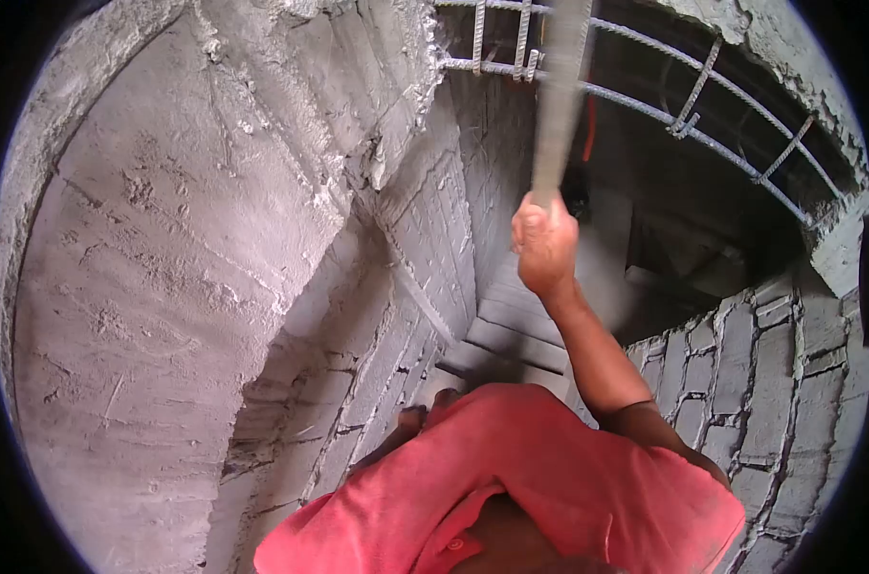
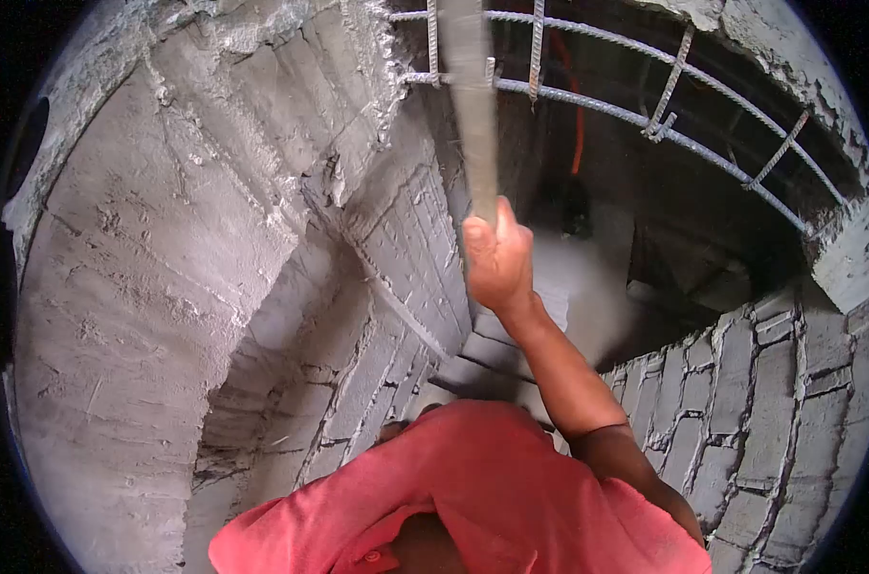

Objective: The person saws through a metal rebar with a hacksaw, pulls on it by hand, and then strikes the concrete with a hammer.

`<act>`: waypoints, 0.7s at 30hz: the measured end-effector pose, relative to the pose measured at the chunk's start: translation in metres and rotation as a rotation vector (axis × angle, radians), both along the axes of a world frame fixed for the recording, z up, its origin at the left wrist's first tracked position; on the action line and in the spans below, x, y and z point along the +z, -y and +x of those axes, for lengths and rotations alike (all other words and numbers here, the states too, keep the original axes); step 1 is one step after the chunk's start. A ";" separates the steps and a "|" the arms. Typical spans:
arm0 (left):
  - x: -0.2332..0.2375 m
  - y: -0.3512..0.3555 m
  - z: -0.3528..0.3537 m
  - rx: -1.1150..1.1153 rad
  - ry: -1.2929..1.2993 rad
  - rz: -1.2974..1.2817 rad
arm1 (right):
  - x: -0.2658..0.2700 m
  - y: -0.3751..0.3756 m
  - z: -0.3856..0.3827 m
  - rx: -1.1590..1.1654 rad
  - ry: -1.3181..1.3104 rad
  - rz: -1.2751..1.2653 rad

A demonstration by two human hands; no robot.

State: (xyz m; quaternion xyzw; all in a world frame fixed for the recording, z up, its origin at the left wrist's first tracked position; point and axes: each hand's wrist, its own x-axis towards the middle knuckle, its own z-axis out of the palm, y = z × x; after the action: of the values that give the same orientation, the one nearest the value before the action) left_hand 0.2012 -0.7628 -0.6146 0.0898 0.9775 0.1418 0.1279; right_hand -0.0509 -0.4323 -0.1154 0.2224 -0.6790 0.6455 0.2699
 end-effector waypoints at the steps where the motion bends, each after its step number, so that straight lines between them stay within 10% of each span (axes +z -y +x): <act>1: 0.005 -0.001 -0.002 -0.076 -0.114 0.026 | -0.003 0.003 -0.006 -0.002 0.001 0.000; 3: 0.001 -0.002 0.001 -0.024 0.013 0.033 | -0.023 0.009 -0.027 0.143 -0.189 -0.243; 4: 0.001 -0.003 0.004 -0.012 0.054 0.030 | -0.052 0.008 -0.047 -0.297 -0.234 0.194; 5: -0.001 -0.002 0.001 0.001 0.071 0.052 | -0.028 0.014 -0.041 -0.112 0.164 0.154; 8: -0.001 -0.008 -0.008 0.001 0.102 0.025 | -0.023 0.015 -0.042 -0.192 0.218 0.379; 15: -0.002 0.003 -0.009 0.011 0.152 -0.011 | -0.001 0.030 -0.019 0.157 -0.188 -0.404; 17: -0.003 0.005 -0.011 -0.002 0.157 -0.012 | -0.048 0.037 -0.048 -0.286 -0.183 0.132; 21: -0.005 0.010 -0.029 -0.012 0.249 -0.053 | -0.007 0.050 -0.026 -0.113 0.337 0.168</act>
State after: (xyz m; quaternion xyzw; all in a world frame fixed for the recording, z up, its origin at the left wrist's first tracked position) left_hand 0.1725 -0.7733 -0.6200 0.0740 0.9568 0.1253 0.2515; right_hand -0.0765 -0.4825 -0.1227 0.0943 -0.7776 0.5983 0.1685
